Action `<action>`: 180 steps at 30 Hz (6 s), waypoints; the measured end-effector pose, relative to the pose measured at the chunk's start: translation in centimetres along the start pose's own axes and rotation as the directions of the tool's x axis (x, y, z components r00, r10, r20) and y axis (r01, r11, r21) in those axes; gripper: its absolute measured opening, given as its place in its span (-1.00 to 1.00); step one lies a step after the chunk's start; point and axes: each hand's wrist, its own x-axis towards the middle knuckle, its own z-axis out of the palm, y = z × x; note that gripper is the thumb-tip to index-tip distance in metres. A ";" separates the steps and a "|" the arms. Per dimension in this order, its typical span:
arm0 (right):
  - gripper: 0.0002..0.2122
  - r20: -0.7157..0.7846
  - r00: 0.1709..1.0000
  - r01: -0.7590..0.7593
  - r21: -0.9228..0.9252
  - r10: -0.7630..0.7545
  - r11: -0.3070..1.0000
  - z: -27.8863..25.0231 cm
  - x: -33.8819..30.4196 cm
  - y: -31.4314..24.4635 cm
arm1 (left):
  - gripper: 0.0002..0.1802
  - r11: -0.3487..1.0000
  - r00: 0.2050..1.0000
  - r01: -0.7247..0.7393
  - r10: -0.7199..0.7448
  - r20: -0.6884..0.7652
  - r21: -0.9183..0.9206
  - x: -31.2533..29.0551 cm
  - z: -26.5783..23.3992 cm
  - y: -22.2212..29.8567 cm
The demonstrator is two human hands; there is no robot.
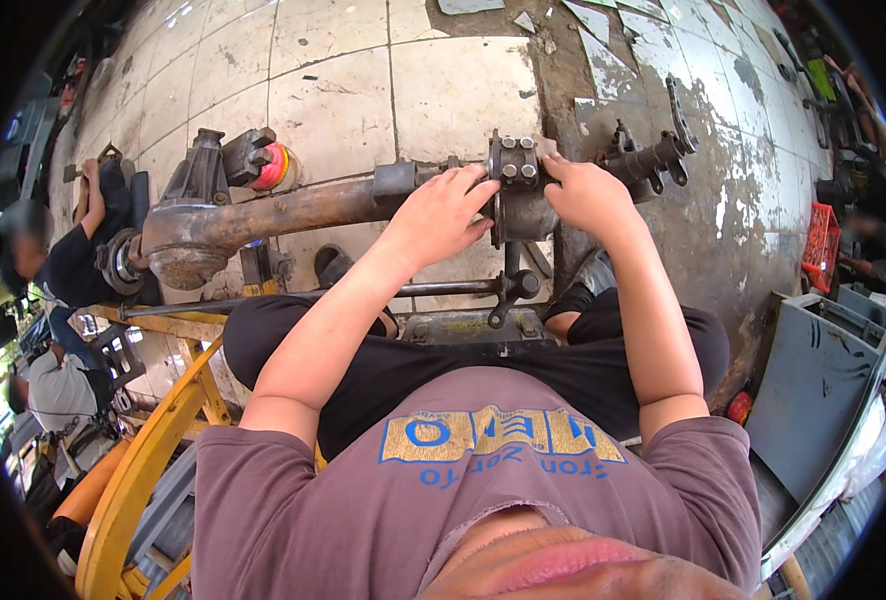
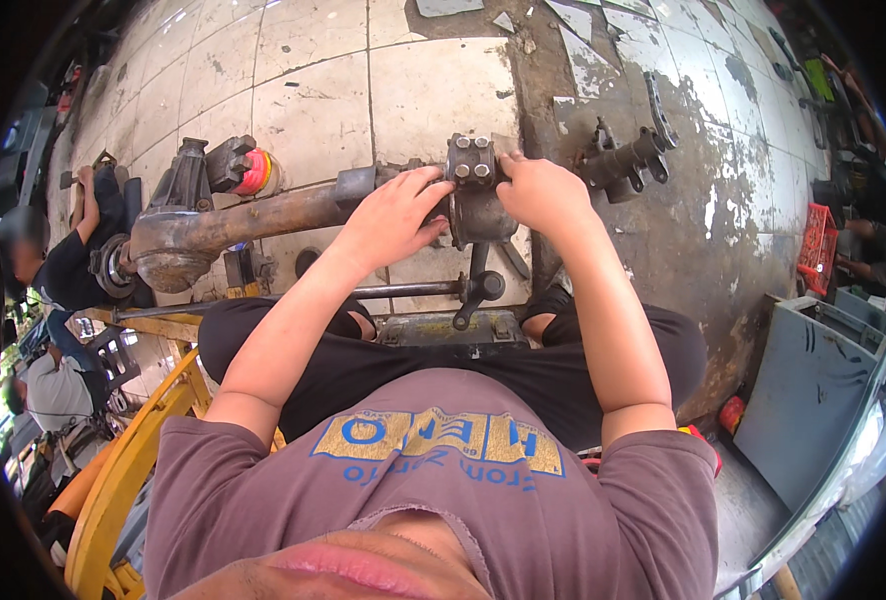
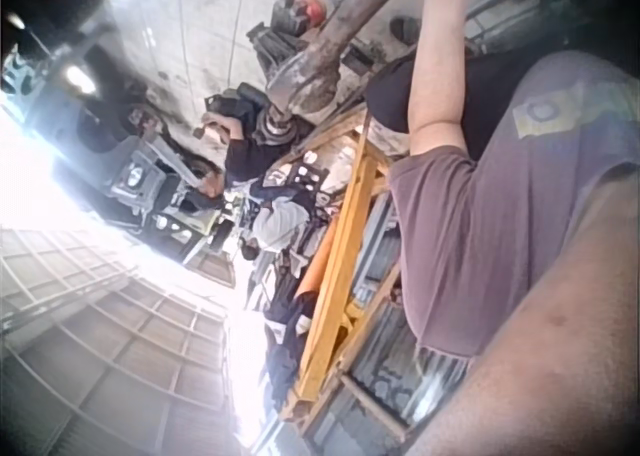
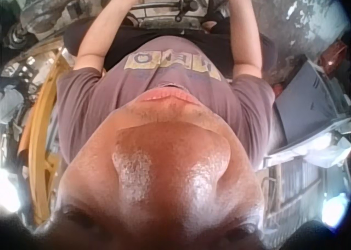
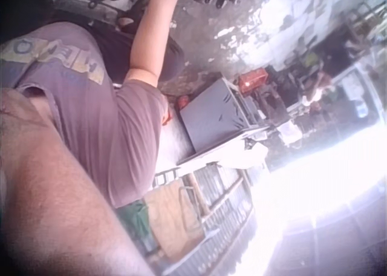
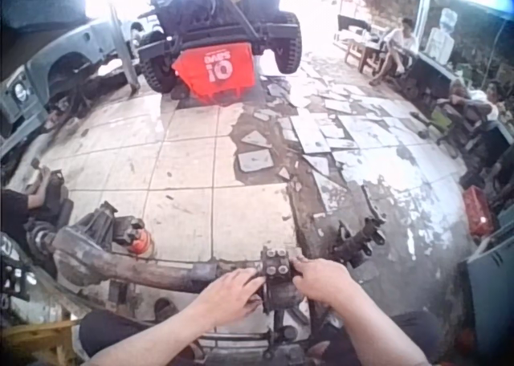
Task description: The person sits on the floor and repeatedly rotates a metal axle component by hand, occasionally using a metal bar to apply leverage. The hands grip and turn the axle housing while the person remains seated throughout the clip.
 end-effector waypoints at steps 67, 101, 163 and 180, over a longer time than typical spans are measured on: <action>-0.44 -0.075 0.984 0.170 0.087 -0.164 0.982 1.5 -0.4 2.1 | -0.37 0.997 0.999 -0.053 0.053 -0.005 0.064 0.1 0.8 -0.4; -0.46 -0.093 0.971 0.222 0.001 -0.221 0.975 0.9 -0.1 1.2 | -0.38 1.000 1.000 -0.012 0.012 -0.002 0.021 -0.1 1.1 -0.6; -0.50 0.010 0.994 0.108 -0.027 -0.108 0.994 -0.1 -0.4 0.4 | -0.30 0.997 0.997 -0.017 0.012 0.071 0.077 0.1 0.2 0.0; -0.55 -0.155 0.970 0.184 -0.027 -0.185 0.983 1.8 0.3 1.7 | -0.30 0.998 0.997 -0.013 0.008 0.080 0.066 0.4 0.3 0.0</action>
